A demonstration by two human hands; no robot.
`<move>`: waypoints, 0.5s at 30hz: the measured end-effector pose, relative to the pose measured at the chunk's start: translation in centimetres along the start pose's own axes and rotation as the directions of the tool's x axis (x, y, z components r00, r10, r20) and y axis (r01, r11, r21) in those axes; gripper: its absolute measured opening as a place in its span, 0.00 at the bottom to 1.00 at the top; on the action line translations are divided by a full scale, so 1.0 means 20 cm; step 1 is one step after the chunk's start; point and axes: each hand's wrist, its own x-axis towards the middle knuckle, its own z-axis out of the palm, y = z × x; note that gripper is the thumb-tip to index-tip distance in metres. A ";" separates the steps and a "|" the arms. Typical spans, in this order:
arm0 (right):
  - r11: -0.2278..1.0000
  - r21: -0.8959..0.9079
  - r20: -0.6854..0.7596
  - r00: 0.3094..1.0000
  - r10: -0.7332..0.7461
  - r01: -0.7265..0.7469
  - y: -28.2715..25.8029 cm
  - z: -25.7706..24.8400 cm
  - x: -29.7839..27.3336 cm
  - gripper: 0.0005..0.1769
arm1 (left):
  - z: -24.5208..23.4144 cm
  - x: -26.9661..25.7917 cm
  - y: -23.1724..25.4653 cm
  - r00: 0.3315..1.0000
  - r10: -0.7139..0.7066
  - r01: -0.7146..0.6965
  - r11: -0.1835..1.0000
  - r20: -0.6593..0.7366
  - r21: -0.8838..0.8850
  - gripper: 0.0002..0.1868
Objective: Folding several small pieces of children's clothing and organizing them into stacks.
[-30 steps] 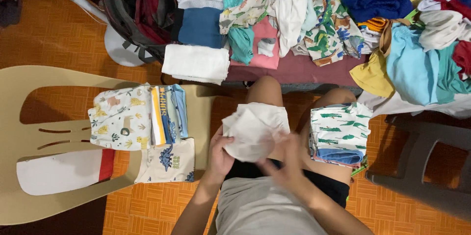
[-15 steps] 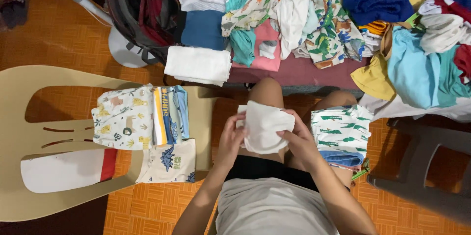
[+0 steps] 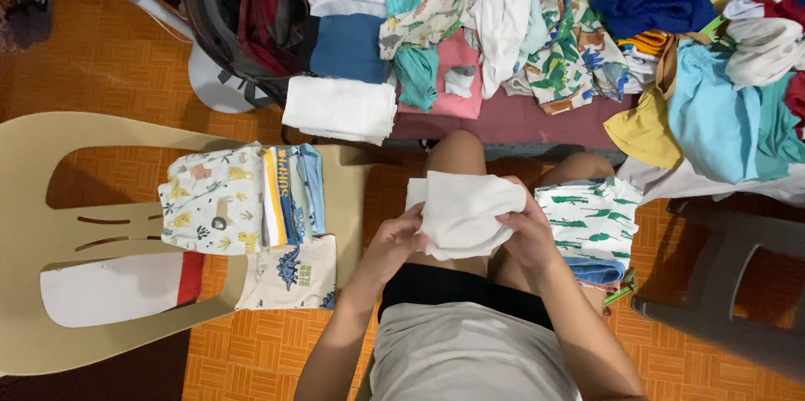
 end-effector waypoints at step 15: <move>0.993 0.019 0.051 0.992 0.112 -0.113 0.09 -0.02 0.04 0.29 | 0.00 0.08 -0.11 0.972 0.145 -0.189 0.950 -0.186 -0.247 0.25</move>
